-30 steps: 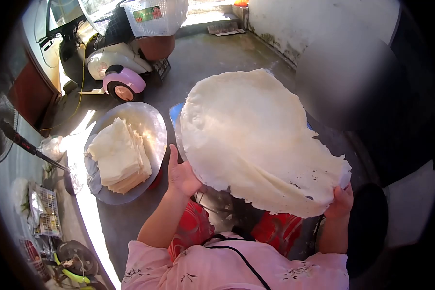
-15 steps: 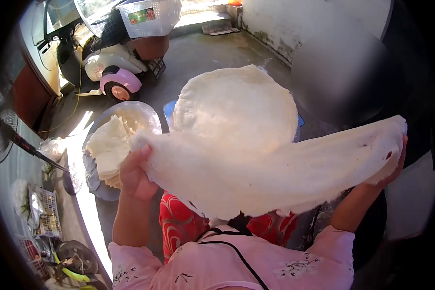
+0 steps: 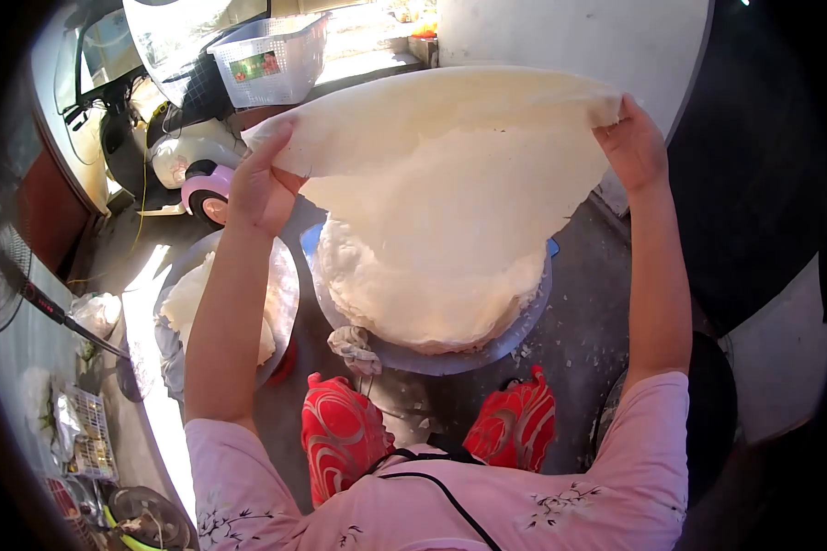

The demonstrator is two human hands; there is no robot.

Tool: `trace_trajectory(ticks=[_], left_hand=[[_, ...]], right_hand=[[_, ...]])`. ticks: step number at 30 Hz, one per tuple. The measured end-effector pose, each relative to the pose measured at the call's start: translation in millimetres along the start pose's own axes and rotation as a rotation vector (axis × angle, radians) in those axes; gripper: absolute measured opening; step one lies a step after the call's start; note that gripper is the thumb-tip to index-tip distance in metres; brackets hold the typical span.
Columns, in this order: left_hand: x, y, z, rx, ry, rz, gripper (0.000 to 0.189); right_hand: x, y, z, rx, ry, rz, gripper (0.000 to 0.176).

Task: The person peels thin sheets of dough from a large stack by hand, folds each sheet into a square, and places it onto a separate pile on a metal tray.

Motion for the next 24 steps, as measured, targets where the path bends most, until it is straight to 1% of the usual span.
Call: trace_trajectory(ticks=[2,4,5,6,7,9,10,11,13,14,15,17,18,19,20,22,23,24], left_hand=[[-3.5,33.9,4.3,-0.009,-0.047,-0.024,0.035],[-8.0,78.0,21.5,-0.050,0.003,-0.082,0.027],[-16.7,101.6,35.3,-0.130,0.000,-0.110,0.027],[-24.4,126.1,52.3,-0.161,0.005,-0.163,0.028],[-22.1,146.8,66.0,-0.246,0.013,-0.177,0.031],[-30.0,187.9,98.2,-0.441,0.094,-0.275,0.032],[-39.8,207.1,113.7,-0.533,0.142,-0.333,0.029],[-51.1,225.5,127.1,-0.616,0.140,-0.344,0.025],[-49.6,242.9,139.5,-0.686,0.107,-0.424,0.023],[-48.0,243.9,138.9,-0.690,0.110,-0.427,0.023],[-44.0,243.9,135.0,-0.675,0.103,-0.414,0.023],[-40.4,241.0,130.6,-0.663,0.099,-0.405,0.023],[-39.1,230.4,129.0,-0.659,0.189,-0.369,0.028],[-38.4,217.8,127.4,-0.653,0.279,-0.333,0.033],[-43.8,204.7,129.6,-0.653,0.277,-0.336,0.033],[-65.3,173.4,141.3,-0.568,0.431,-0.508,0.035],[-72.0,153.5,141.3,-0.487,0.523,-0.474,0.036],[-86.9,140.3,148.5,-0.377,0.776,-0.374,0.038]], right_hand=[[9.9,40.5,-4.7,0.003,0.038,-0.023,0.015],[12.4,90.6,-20.1,0.057,0.105,-0.087,0.019],[12.0,116.2,-29.1,0.100,0.156,-0.129,0.022],[6.2,141.5,-41.7,0.189,0.207,-0.233,0.023],[-2.1,166.7,-57.5,0.281,0.258,-0.336,0.025],[-23.9,215.0,-96.9,0.409,0.323,-0.501,0.026],[-35.5,238.8,-114.2,0.518,0.311,-0.532,0.025],[-44.6,258.8,-127.5,0.627,0.299,-0.561,0.025],[-50.2,285.3,-144.0,0.681,0.306,-0.585,0.025],[-52.3,290.8,-147.4,0.725,0.318,-0.607,0.026],[-50.4,289.0,-148.4,0.731,0.317,-0.610,0.026],[-40.0,278.9,-147.3,0.589,0.253,-0.675,0.030],[-34.7,267.8,-146.2,0.593,0.253,-0.675,0.030],[-30.2,250.0,-143.2,0.524,0.206,-0.675,0.029],[-29.5,232.2,-140.7,0.456,0.158,-0.673,0.028],[-60.6,204.2,-155.1,0.404,-0.025,-0.583,0.039],[-57.4,181.2,-160.7,0.343,-0.150,-0.554,0.053],[-50.2,161.6,-167.5,0.280,-0.273,-0.524,0.069]])
Point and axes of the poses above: each hand's wrist, its own y-axis away from the middle knuckle, its own x-axis out of the palm, z = x × y, the point moved 3 cm from there along -y, towards the middle knuckle, and after that the axes turned 11 degrees about z, right-handed, at the moved point
